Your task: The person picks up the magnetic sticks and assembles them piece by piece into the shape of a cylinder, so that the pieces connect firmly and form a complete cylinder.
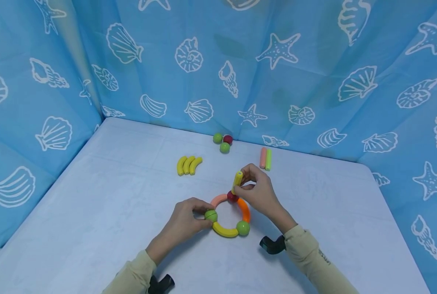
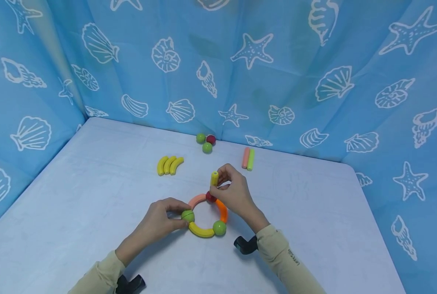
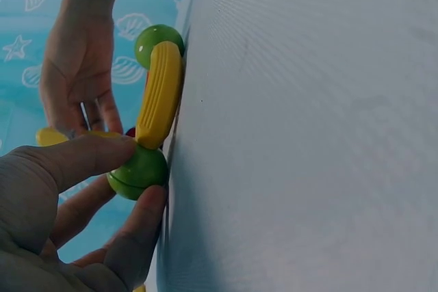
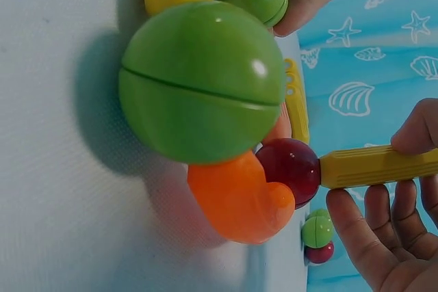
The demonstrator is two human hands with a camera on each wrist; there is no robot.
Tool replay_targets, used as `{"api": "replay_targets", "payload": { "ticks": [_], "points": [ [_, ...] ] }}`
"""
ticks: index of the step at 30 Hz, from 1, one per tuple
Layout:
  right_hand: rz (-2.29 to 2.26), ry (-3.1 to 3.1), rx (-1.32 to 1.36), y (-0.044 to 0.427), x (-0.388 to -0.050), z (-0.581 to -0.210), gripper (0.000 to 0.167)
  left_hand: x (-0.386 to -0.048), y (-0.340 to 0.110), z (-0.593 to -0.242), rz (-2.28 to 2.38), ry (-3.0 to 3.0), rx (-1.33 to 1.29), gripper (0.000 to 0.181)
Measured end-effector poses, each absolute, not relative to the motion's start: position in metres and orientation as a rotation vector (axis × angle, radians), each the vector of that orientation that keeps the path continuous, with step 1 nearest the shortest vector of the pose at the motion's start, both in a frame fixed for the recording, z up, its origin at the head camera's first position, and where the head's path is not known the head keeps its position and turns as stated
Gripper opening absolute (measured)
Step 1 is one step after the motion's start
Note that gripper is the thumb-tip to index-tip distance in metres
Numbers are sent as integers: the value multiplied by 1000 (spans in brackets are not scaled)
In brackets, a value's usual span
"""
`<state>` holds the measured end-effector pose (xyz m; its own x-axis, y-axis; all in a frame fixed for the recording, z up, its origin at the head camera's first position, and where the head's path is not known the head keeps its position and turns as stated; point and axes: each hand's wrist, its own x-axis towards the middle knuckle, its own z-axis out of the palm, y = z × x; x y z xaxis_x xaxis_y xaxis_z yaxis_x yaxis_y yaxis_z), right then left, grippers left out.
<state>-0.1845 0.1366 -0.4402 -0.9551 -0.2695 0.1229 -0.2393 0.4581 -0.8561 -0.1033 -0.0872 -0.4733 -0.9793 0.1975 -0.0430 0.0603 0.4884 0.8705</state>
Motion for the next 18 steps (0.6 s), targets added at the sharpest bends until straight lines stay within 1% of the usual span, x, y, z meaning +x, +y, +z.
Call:
{"api": "replay_targets", "payload": {
  "ticks": [18],
  "points": [
    [-1493,2683,-452,135,-182,-442,33,-103,-88,-474,1531,2590,253,31]
  ]
}}
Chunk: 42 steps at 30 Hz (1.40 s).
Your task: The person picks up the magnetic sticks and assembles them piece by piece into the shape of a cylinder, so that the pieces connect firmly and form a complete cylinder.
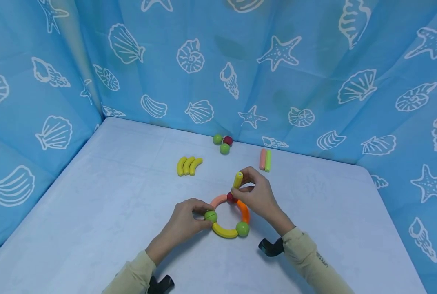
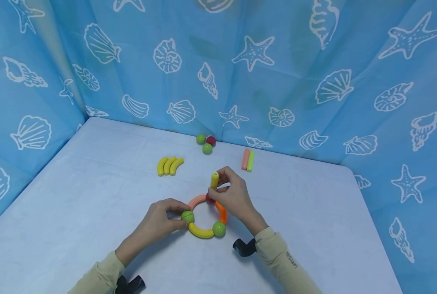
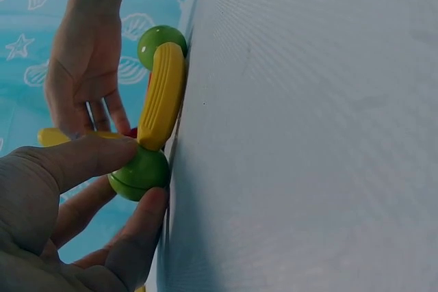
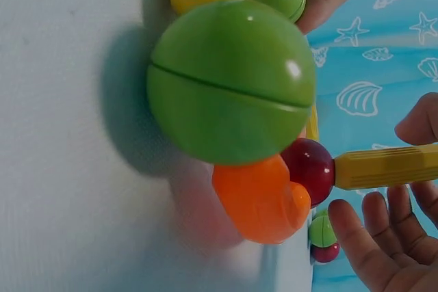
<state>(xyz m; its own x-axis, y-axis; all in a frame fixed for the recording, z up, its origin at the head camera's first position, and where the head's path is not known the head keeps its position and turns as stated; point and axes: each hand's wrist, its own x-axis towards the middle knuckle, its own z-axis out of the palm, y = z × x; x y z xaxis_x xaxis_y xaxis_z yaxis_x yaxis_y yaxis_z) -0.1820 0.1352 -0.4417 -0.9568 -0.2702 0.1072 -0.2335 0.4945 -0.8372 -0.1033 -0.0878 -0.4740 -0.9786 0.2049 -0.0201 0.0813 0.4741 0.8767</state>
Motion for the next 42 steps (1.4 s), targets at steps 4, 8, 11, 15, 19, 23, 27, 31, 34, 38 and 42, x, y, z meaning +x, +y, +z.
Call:
{"api": "replay_targets", "payload": {
  "ticks": [4,8,11,15,19,23,27,31,34,38,42],
  "points": [
    [-1477,2679,-463,136,-182,-443,38,-103,-87,-475,1532,2586,244,31],
    [-1456,2688,-468,141,-182,-443,43,-103,-87,-475,1525,2591,233,31],
    [-1452,2692,-465,146,-183,-444,44,-103,-87,-475,1520,2597,234,31],
    [-1474,2680,-464,152,-183,-447,44,-103,-87,-475,1523,2603,241,30],
    [-1480,2674,-429,155,-181,-449,45,-103,-86,-476,1525,2604,237,29],
    [-1461,2696,-393,160,-181,-452,46,-102,-86,-474,1521,2601,223,29],
    [-1444,2739,-359,168,-182,-453,43,-102,-86,-473,1513,2600,215,30],
    [-1417,2800,-303,176,-185,-454,38,-103,-85,-472,1511,2589,206,31],
    [-1413,2827,-259,182,-188,-457,36,-104,-84,-471,1504,2581,200,31],
    [-1420,2853,-217,189,-192,-461,34,-104,-84,-471,1499,2574,183,31],
    [-1397,2890,-150,197,-197,-463,32,-104,-85,-470,1499,2557,157,31]
  ]
}}
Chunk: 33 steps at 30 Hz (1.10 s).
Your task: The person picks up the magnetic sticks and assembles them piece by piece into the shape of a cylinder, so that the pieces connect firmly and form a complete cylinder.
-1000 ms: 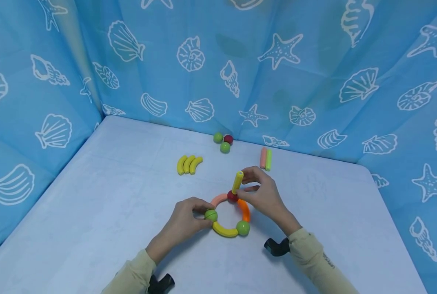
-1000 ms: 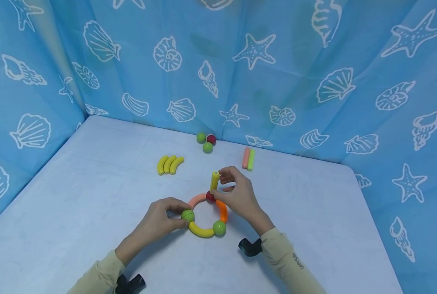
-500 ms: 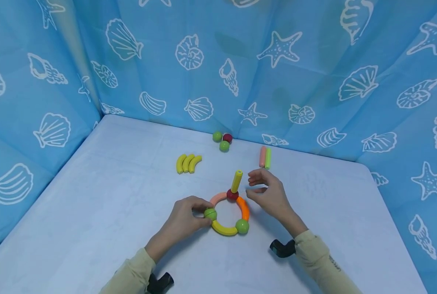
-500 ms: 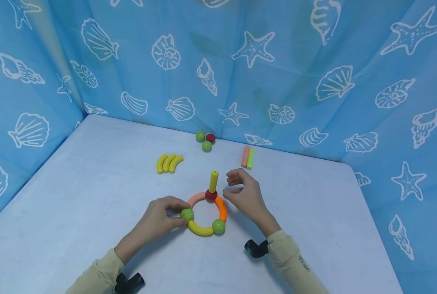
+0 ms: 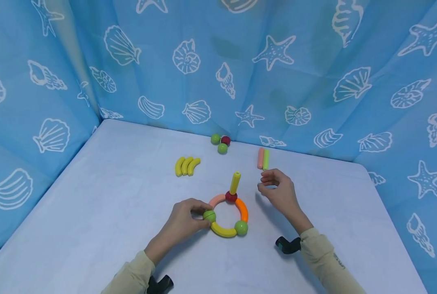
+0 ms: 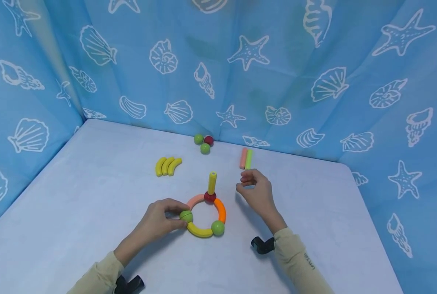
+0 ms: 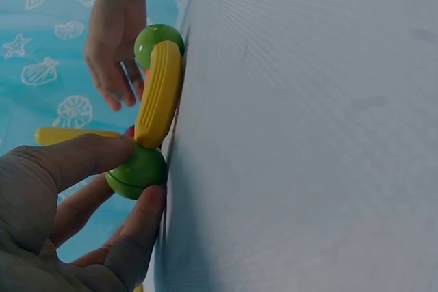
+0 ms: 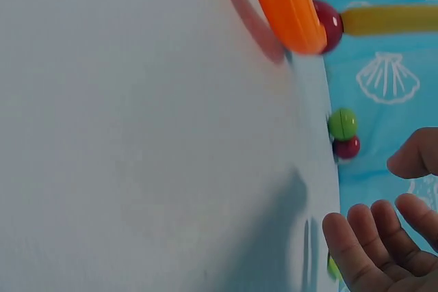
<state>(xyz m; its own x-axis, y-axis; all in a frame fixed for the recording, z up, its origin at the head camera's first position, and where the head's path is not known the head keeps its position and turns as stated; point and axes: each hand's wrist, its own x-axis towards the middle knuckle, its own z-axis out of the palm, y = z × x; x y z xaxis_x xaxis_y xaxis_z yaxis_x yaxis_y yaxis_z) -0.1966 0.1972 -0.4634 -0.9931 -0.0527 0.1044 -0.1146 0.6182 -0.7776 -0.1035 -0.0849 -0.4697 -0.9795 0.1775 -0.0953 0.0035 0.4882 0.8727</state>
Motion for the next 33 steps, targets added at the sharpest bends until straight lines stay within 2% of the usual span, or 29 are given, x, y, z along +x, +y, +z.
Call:
{"api": "replay_targets", "payload": {
  "ticks": [13,33],
  "points": [
    [1399,-2781,-130,215,-220,-471,30,-105,-87,-472,1503,2545,162,32],
    [1480,-2748,-194,223,-236,-466,31,-108,-87,-473,1508,2540,169,32]
  ]
}}
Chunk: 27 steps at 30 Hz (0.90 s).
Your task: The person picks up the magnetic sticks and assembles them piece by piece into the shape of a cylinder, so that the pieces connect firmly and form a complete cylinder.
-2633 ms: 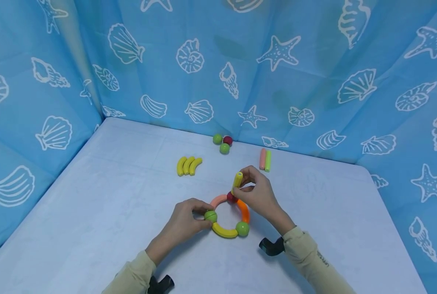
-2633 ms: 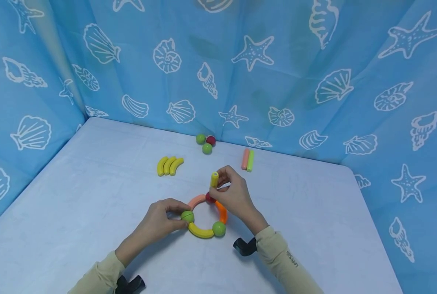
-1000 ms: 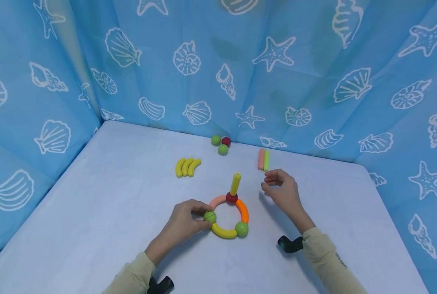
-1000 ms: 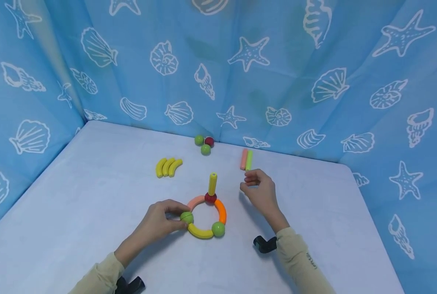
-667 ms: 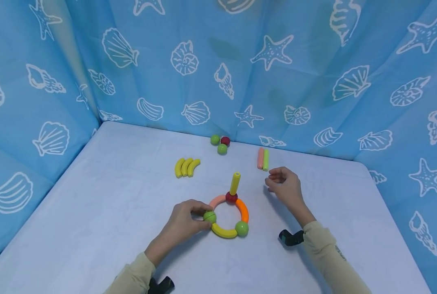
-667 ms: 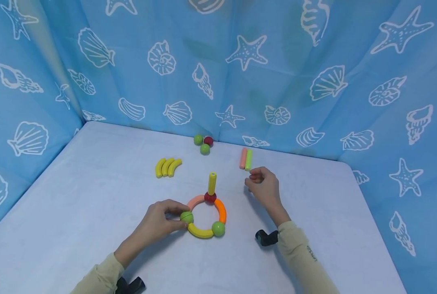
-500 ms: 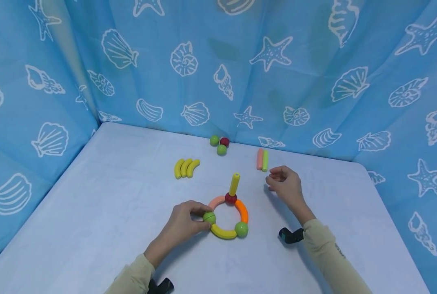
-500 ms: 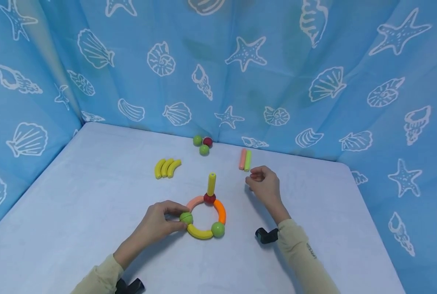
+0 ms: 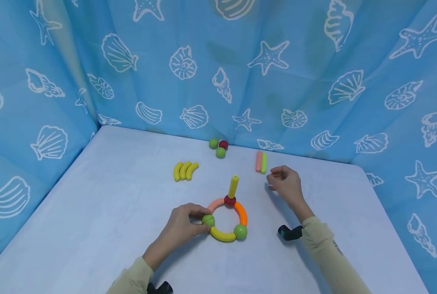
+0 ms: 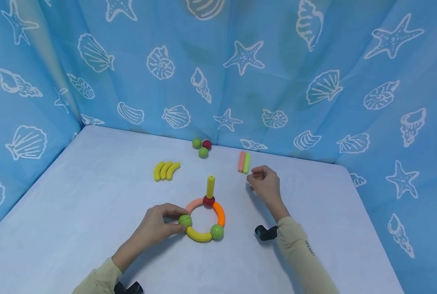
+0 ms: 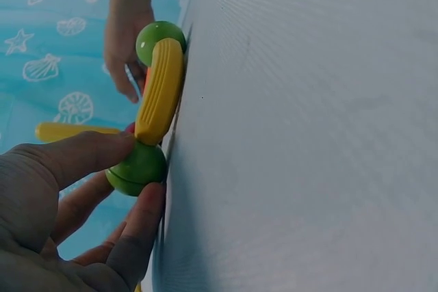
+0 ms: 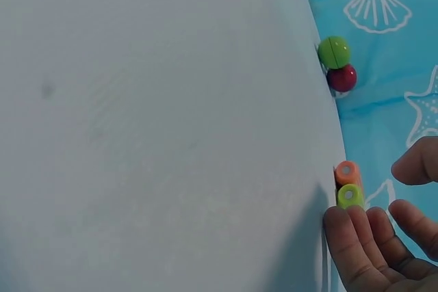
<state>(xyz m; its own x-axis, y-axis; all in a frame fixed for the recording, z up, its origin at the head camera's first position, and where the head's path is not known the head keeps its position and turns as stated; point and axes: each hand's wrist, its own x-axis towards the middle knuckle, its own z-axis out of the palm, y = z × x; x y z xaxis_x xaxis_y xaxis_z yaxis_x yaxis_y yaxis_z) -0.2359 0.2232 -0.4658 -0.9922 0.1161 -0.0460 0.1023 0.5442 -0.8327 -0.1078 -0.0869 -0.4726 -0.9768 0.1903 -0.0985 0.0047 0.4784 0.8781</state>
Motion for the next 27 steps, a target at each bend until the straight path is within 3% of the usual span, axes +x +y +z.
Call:
{"api": "replay_targets", "payload": {
  "ticks": [27],
  "points": [
    [1441,-2735,-309,220,-270,-471,33,-109,-88,-475,1508,2526,195,33]
  ]
}}
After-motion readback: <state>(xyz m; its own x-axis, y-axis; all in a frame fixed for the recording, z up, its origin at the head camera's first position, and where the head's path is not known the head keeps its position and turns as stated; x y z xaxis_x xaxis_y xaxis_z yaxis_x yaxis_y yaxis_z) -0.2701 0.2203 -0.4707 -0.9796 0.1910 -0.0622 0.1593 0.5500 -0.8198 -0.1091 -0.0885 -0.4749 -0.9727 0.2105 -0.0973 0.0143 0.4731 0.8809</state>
